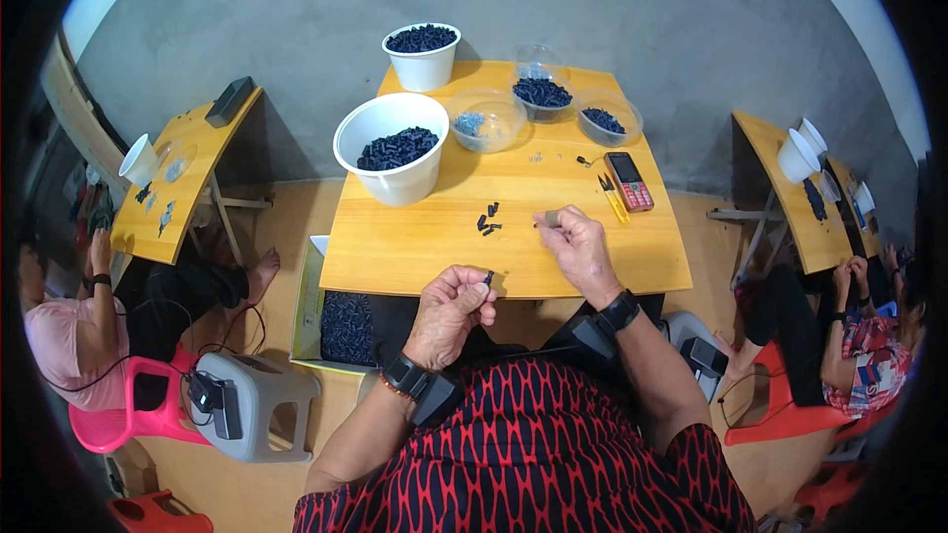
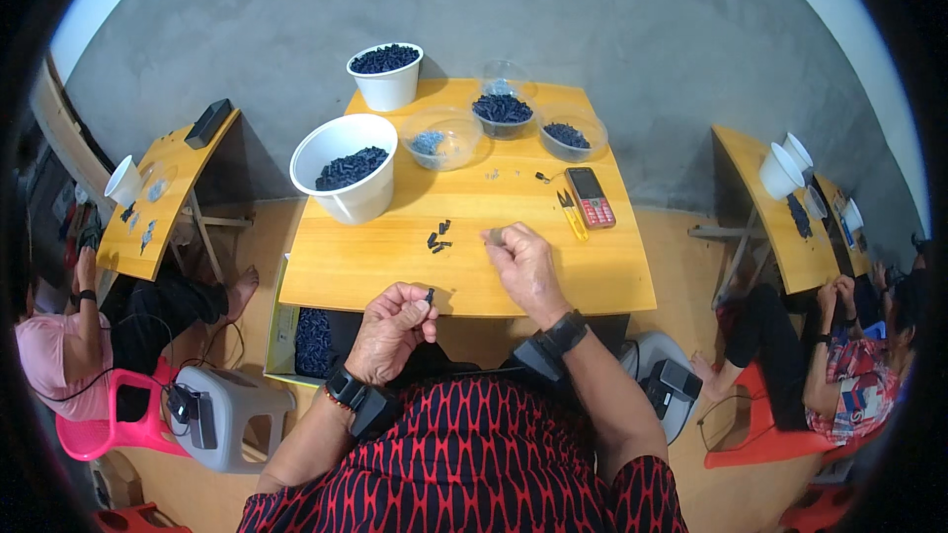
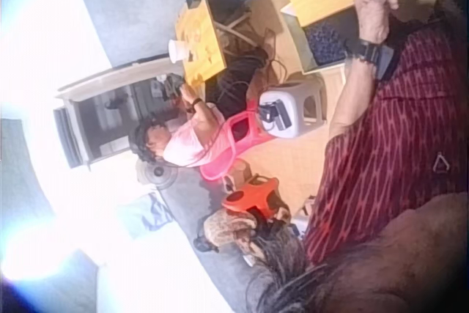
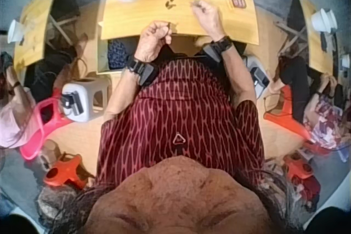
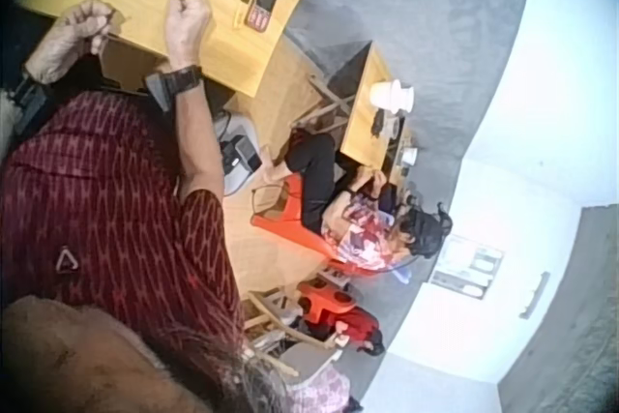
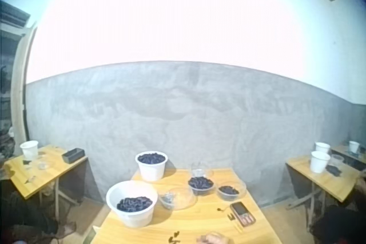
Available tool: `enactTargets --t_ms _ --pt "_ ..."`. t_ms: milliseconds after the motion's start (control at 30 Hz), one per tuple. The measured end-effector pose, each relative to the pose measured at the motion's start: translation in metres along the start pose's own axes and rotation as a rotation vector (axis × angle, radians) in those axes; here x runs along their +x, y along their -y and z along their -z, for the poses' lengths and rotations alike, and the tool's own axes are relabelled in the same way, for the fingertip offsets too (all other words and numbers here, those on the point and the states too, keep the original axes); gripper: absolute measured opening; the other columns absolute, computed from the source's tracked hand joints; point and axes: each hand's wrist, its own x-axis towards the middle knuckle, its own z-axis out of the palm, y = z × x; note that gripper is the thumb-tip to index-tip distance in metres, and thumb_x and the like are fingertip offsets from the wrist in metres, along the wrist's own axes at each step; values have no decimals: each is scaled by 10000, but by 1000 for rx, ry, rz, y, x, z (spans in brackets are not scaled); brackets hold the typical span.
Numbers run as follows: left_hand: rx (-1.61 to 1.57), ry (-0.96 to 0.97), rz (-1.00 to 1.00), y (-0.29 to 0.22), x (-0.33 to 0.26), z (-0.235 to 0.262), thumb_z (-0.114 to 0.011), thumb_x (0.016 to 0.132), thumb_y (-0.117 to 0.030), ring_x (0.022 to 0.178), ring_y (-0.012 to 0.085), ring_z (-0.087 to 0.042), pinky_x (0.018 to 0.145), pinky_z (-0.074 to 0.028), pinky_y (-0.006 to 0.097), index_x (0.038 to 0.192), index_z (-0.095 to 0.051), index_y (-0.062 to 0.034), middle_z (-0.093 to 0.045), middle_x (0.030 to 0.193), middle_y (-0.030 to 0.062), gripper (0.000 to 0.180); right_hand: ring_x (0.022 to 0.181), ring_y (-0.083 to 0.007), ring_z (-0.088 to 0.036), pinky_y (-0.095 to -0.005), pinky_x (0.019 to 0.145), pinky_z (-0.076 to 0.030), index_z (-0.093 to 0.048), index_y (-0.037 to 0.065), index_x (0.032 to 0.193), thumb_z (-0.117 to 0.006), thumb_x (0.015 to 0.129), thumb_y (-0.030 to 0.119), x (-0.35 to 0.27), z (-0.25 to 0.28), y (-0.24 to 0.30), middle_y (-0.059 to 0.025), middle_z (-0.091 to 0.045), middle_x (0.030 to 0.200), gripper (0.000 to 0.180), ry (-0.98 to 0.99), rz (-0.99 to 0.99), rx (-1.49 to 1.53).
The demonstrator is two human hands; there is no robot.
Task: Manually assembling small black plastic components at a workshop table.
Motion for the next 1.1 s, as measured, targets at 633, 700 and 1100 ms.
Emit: enactTargets --t_ms 633,700,1100 --pt "1 -65 -10 -2 0 0 -638 964 -71 680 157 -639 648 -553 287 1059 -614 -11 -682 879 96 115 768 -195 -662 -319 677 -520 -694 -25 960 -660 875 30 11 -8 16 -122 -696 940 107 -15 64 -344" --pt "5 -59 -25 -1 0 2 -638 964 -73 684 157 -637 649 -550 285 1062 -615 -7 -682 880 97 120 751 -125 -655 -278 657 -512 -690 -40 985 -665 886 26 0 -15 30 -113 -717 966 121 -3 3 -194" --pt "36 2 -12 -5 -3 -4 -645 957 -60 714 154 -656 663 -568 274 1047 -608 -2 -675 898 96 114 799 -98 -672 -255 686 -548 -659 -57 921 -674 906 28 -29 -38 50 -96 -709 911 87 247 -78 88"
